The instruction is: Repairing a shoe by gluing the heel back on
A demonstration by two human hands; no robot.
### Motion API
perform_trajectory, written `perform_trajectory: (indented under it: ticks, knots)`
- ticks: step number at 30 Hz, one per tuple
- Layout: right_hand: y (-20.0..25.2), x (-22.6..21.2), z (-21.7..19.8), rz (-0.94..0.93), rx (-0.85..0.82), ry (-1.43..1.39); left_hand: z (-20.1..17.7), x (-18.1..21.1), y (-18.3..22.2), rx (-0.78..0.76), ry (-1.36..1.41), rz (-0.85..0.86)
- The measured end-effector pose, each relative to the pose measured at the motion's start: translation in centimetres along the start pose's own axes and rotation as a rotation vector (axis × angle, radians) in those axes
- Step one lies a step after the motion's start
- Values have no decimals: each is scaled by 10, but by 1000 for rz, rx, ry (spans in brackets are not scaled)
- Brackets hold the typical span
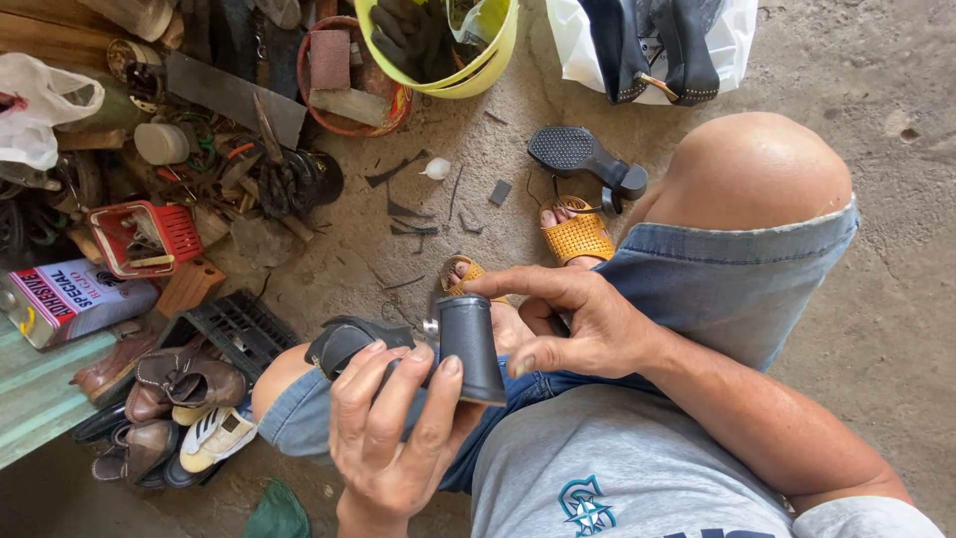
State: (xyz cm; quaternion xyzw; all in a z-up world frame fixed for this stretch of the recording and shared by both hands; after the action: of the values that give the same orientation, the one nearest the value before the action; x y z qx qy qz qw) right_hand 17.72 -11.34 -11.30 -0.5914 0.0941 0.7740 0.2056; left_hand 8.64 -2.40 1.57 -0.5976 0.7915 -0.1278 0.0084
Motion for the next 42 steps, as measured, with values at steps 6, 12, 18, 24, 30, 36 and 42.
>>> perform_trajectory:
  ticks: [6, 12, 18, 24, 30, 36, 42]
  knots:
    - [-5, 17, 11, 143, -64, 8, 16, -4, -7, -104, -29, 20]
    - [-11, 15, 11, 176, -39, 130, 32, -5, -6, -143, -15, 27]
    - [-11, 19, 3, 225, 113, 206, 36, -11, -6, -110, -58, -58]
    - [-1, 12, -12, 200, 298, 311, 26, -11, 30, 145, 230, -310]
    - [-2, 8, -2, 143, 301, 362, 128, -28, 75, -234, 1161, -819]
    - [7, 10, 14, 114, 282, 237, 129, -34, 66, 261, 1764, -733]
    - [19, 9, 32, -61, 237, 209, 111, -38, 69, 352, 1678, -851]
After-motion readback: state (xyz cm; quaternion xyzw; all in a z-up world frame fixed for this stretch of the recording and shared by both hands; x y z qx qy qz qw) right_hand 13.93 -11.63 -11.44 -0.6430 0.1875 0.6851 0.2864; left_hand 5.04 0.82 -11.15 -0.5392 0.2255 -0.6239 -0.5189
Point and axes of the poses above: each hand's wrist, its own y-axis away from the middle knuckle, its own z-axis out of the palm, x = y × z, the point moved 10 cm from there along -y, towards the middle knuckle, and after that the axes turned 11 degrees about -x, right-handed, at the moved point
